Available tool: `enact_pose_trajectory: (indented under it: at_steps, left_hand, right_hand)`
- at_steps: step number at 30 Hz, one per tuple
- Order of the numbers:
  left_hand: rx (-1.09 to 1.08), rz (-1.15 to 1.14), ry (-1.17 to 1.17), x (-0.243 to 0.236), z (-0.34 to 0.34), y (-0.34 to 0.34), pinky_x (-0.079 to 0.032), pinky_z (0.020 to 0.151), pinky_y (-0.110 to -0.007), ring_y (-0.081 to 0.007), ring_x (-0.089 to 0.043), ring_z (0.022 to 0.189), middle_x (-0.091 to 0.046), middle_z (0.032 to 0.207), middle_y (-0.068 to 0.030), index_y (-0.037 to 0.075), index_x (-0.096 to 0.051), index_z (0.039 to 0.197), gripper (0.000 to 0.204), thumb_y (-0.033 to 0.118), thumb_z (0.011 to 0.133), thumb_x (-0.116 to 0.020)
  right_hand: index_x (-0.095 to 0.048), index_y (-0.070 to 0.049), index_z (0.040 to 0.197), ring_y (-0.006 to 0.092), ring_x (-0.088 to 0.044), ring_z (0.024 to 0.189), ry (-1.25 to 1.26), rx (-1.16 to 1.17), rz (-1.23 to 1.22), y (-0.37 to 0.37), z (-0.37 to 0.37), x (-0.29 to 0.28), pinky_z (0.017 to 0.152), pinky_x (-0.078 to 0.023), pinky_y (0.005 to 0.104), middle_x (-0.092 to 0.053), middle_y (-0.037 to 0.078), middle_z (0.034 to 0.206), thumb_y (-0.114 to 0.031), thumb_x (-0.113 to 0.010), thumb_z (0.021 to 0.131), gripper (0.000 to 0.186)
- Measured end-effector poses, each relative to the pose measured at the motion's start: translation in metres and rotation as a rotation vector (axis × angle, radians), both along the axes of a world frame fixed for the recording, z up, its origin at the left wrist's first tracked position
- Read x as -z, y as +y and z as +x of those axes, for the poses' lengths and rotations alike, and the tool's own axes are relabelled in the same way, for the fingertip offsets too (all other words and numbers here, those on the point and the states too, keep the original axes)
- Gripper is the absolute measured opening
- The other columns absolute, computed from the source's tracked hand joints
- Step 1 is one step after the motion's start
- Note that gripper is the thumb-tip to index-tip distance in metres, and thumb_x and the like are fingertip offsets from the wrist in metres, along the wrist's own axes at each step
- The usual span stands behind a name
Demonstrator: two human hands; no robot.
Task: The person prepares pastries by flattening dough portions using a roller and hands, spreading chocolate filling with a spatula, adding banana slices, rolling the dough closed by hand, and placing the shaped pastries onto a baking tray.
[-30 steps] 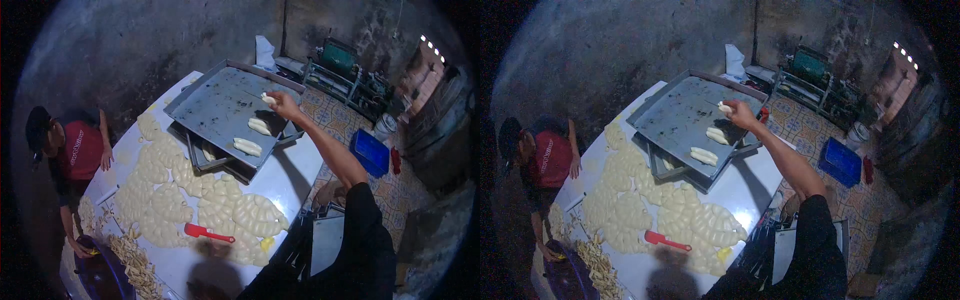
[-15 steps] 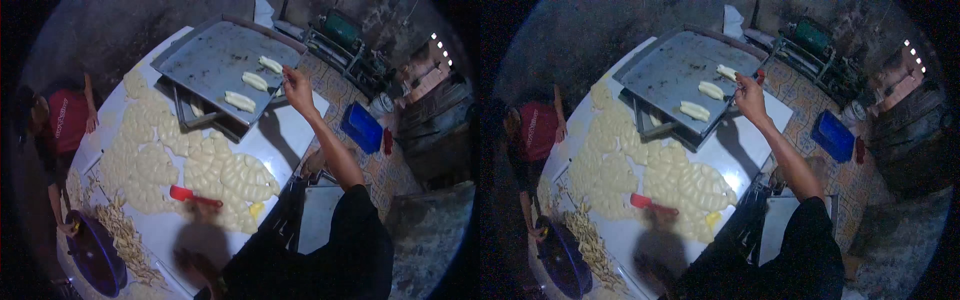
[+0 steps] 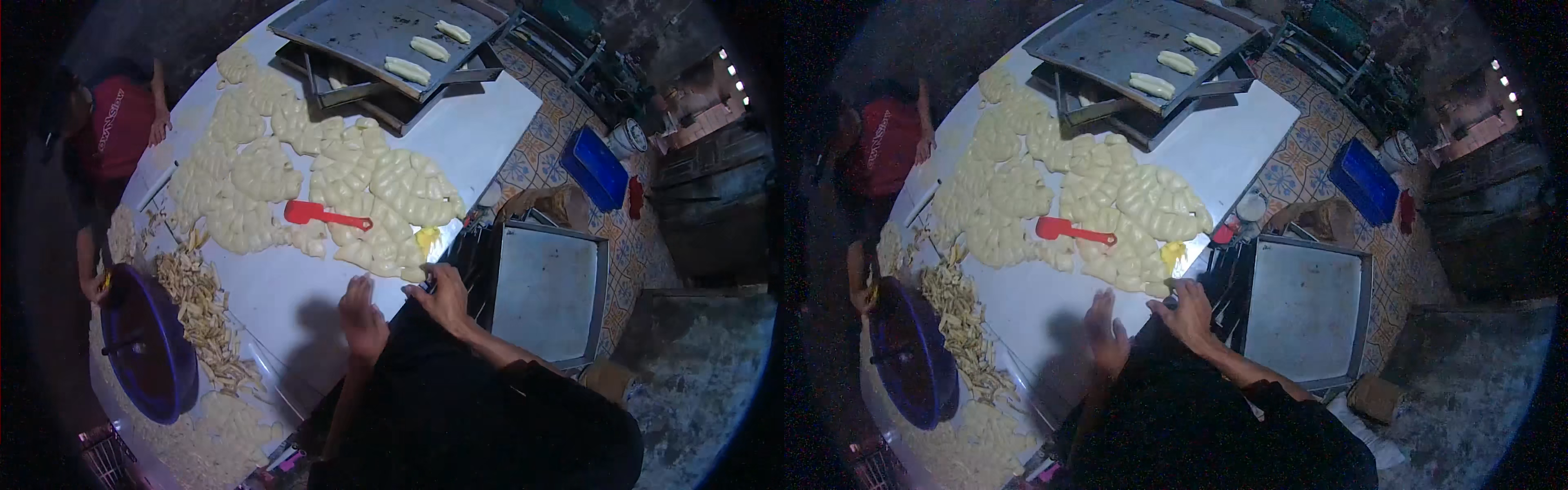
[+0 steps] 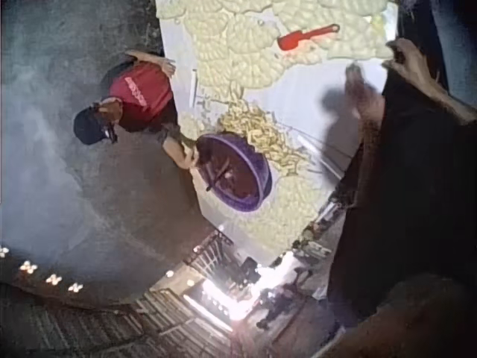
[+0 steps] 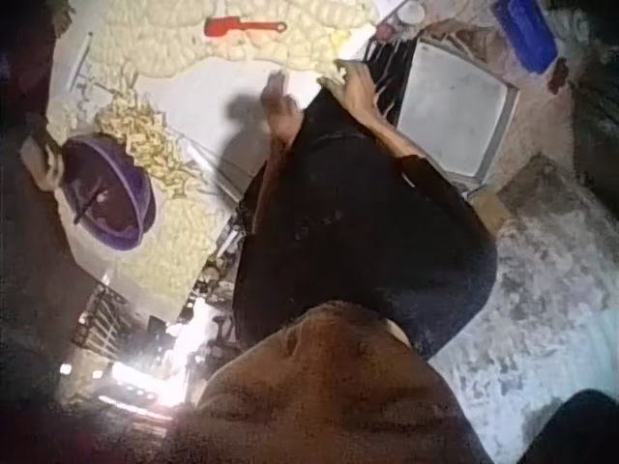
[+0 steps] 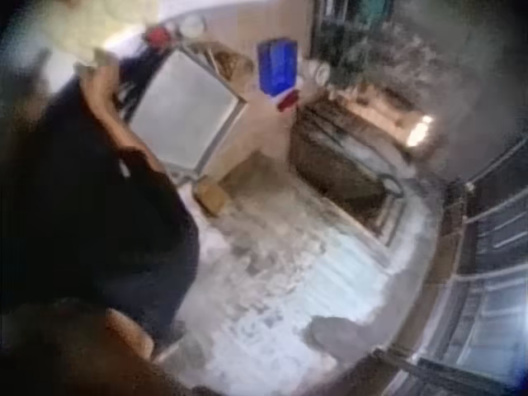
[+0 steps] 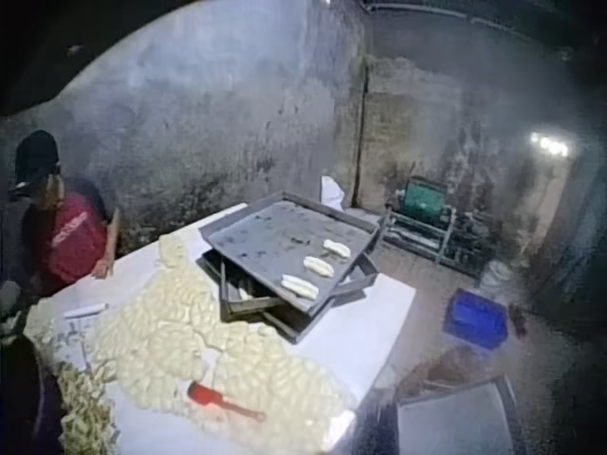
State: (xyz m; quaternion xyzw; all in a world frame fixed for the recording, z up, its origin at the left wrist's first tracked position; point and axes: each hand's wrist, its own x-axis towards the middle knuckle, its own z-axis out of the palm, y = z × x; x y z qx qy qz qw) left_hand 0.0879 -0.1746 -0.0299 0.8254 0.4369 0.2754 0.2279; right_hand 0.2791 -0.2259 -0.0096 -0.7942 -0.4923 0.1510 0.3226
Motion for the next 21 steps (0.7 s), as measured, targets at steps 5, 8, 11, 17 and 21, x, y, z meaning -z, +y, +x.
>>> enact_pose_trajectory:
  at_steps: [5,8,11,17,21]
  left_hand:
    - [0.408,0.017,0.2,-0.006,0.041,0.024,-0.023,0.121,-0.051,-0.0294,-0.037,0.148,-0.046,0.155,-0.0162,-0.001,-0.032,0.154,0.072,-0.003,0.085,-0.053]
    - [0.387,0.028,0.244,0.013,0.037,0.024,-0.019,0.123,-0.051,-0.0256,-0.035,0.15,-0.043,0.157,-0.0152,0.001,-0.028,0.156,0.074,0.001,0.087,-0.054]
    - [0.396,0.011,0.27,0.004,0.041,0.023,-0.018,0.124,-0.051,-0.0251,-0.035,0.149,-0.044,0.157,-0.0162,0.001,-0.027,0.157,0.074,0.005,0.089,-0.055]
    - [0.297,-0.035,-0.04,0.003,0.03,0.02,-0.023,0.122,-0.051,-0.03,-0.037,0.148,-0.046,0.154,-0.0191,0.0,-0.041,0.15,0.066,0.004,0.085,-0.057]
    - [0.158,-0.056,-0.273,-0.054,0.025,0.005,-0.03,0.12,-0.048,-0.0369,-0.041,0.143,-0.05,0.15,-0.017,0.007,-0.051,0.146,0.062,0.02,0.088,-0.068]
  right_hand:
    - [-0.065,-0.002,0.097,0.0295,-0.063,0.087,0.137,0.182,0.183,0.011,-0.025,0.033,0.081,-0.05,0.0406,-0.065,0.013,0.086,-0.021,-0.079,0.078,0.031]
    - [-0.06,-0.002,0.091,0.0117,-0.059,0.088,0.533,0.149,0.31,-0.024,-0.013,0.002,0.08,-0.048,0.027,-0.061,0.004,0.087,-0.001,-0.074,0.074,0.022]
    - [-0.058,-0.002,0.089,0.0165,-0.06,0.091,0.711,0.228,0.539,-0.062,0.006,-0.053,0.085,-0.048,0.0305,-0.061,0.007,0.096,0.006,-0.067,0.072,0.022]
    - [-0.055,-0.002,0.093,0.0222,-0.057,0.1,0.905,-0.052,0.837,-0.049,-0.003,-0.143,0.088,-0.051,0.0365,-0.053,0.011,0.099,-0.003,-0.062,0.073,0.021]
    - [-0.054,-0.001,0.096,0.0251,-0.056,0.099,1.287,-0.216,0.62,-0.019,-0.001,-0.129,0.088,-0.055,0.0397,-0.05,0.012,0.099,-0.006,-0.062,0.075,0.024]
